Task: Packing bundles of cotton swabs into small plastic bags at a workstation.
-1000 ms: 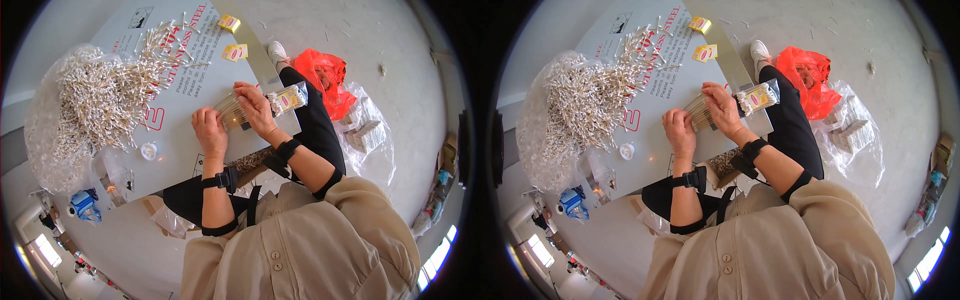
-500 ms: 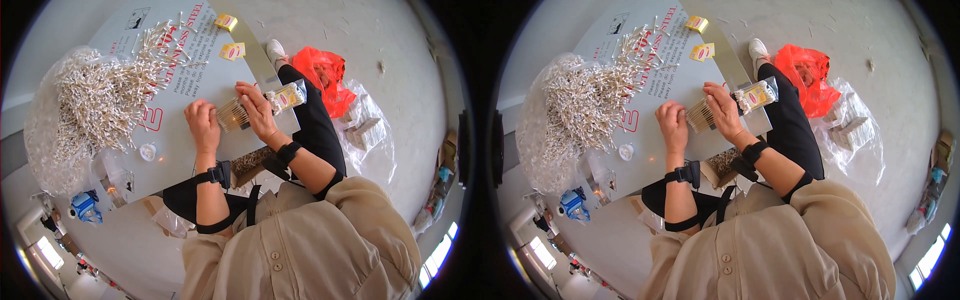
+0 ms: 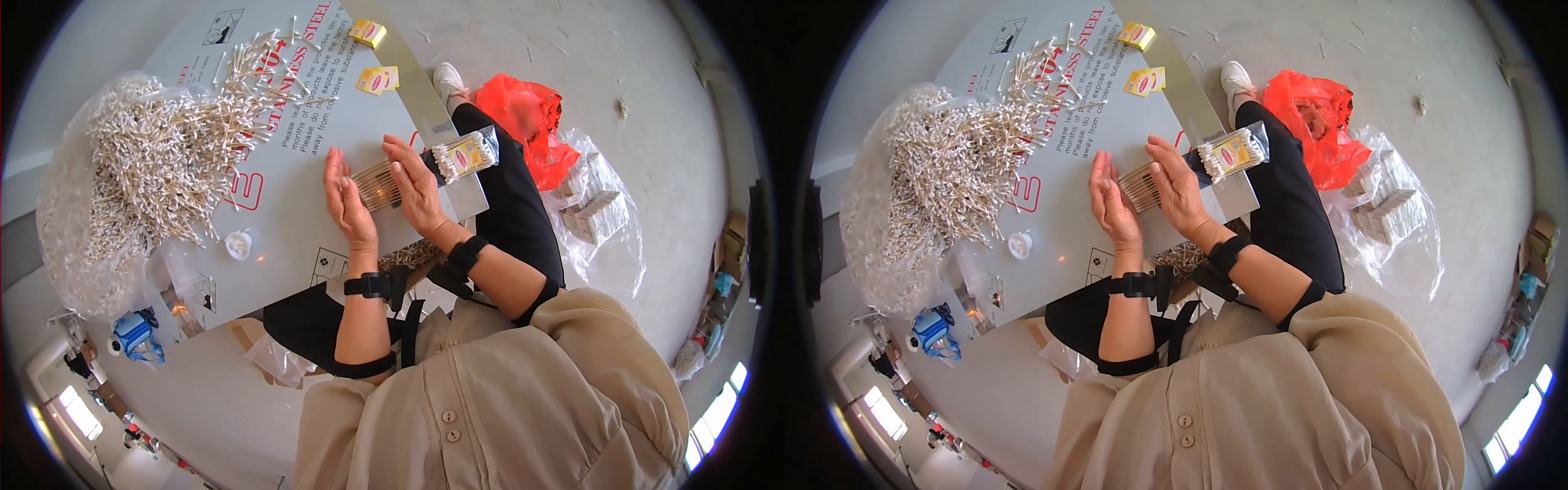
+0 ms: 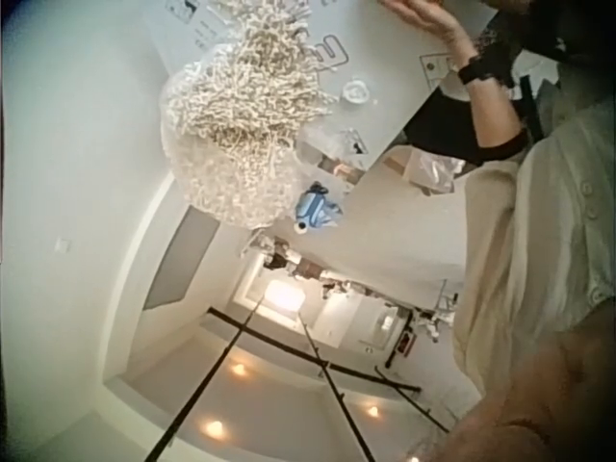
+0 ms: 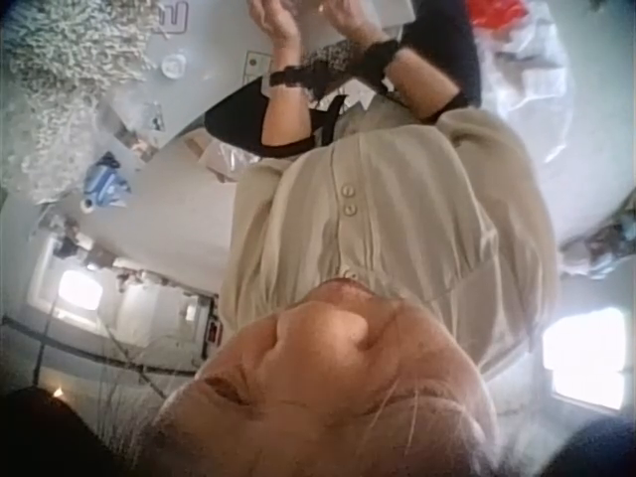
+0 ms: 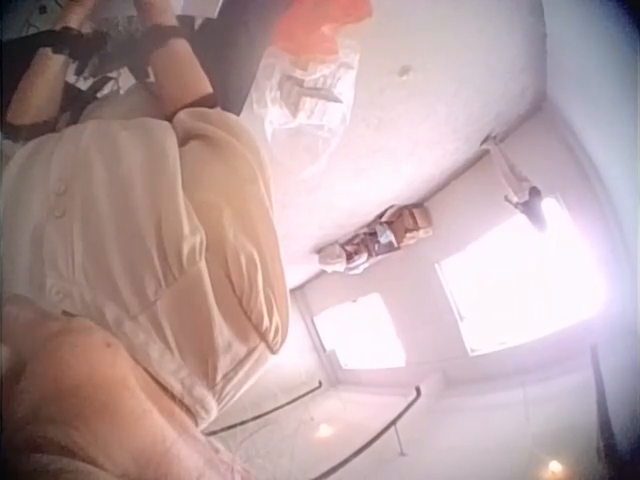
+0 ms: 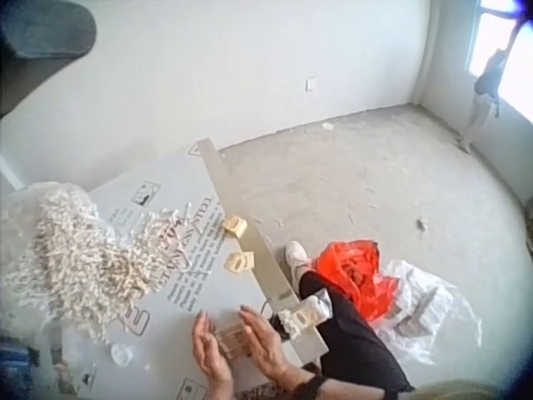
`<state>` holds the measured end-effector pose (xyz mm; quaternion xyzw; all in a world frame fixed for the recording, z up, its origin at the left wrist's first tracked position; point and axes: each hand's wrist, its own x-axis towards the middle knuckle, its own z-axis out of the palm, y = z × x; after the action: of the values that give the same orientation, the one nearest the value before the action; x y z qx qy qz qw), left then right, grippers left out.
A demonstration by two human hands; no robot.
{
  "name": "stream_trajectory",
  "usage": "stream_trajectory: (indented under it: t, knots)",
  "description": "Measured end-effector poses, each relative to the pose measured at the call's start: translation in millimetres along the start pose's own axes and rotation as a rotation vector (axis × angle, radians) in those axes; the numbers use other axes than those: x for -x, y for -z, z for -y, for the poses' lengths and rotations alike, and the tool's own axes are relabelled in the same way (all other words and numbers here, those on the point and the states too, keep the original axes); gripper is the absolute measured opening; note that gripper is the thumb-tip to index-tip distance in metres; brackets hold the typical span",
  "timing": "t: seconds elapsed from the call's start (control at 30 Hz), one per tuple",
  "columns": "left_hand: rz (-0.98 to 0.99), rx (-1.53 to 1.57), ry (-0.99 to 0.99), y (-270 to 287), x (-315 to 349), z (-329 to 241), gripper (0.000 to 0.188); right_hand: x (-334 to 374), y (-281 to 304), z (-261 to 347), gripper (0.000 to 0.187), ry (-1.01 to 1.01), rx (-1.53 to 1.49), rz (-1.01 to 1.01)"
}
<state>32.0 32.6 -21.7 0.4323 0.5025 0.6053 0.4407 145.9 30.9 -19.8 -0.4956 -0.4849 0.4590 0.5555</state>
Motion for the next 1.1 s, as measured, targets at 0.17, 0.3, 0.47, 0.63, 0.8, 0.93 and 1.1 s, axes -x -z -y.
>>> stream_trajectory:
  t: [0.17,0.3,0.47,0.63,0.8,0.93,1.1]
  knots:
    - [-0.072,-0.16,-0.002,17.0,1.4,-7.2,0.029,-3.8,5.6,3.3,0.024,-0.035,-0.011,-0.043]
    - [0.081,-0.881,-0.29,20.9,-5.8,-21.0,0.014,-3.3,18.6,2.3,0.015,-0.012,0.133,-0.096]
    - [0.245,-1.03,-0.315,17.1,-16.0,-29.6,0.016,-0.6,22.3,4.9,0.012,0.091,0.255,-0.079]
    - [0.325,-1.11,-0.317,20.6,-19.6,-23.8,0.017,-1.6,21.3,7.1,0.011,0.071,0.251,-0.075]
    - [0.289,-1.067,-0.327,21.4,-19.7,-21.8,0.016,-0.7,24.0,3.2,0.012,0.051,0.25,-0.062]
    - [0.326,-1.1,-0.361,20.6,-20.9,-22.7,0.014,-0.9,24.5,3.1,0.012,0.071,0.27,-0.064]
    - [0.374,-1.166,-0.342,18.9,-24.7,-25.7,0.013,-2.2,22.1,4.9,0.01,0.062,0.252,-0.067]
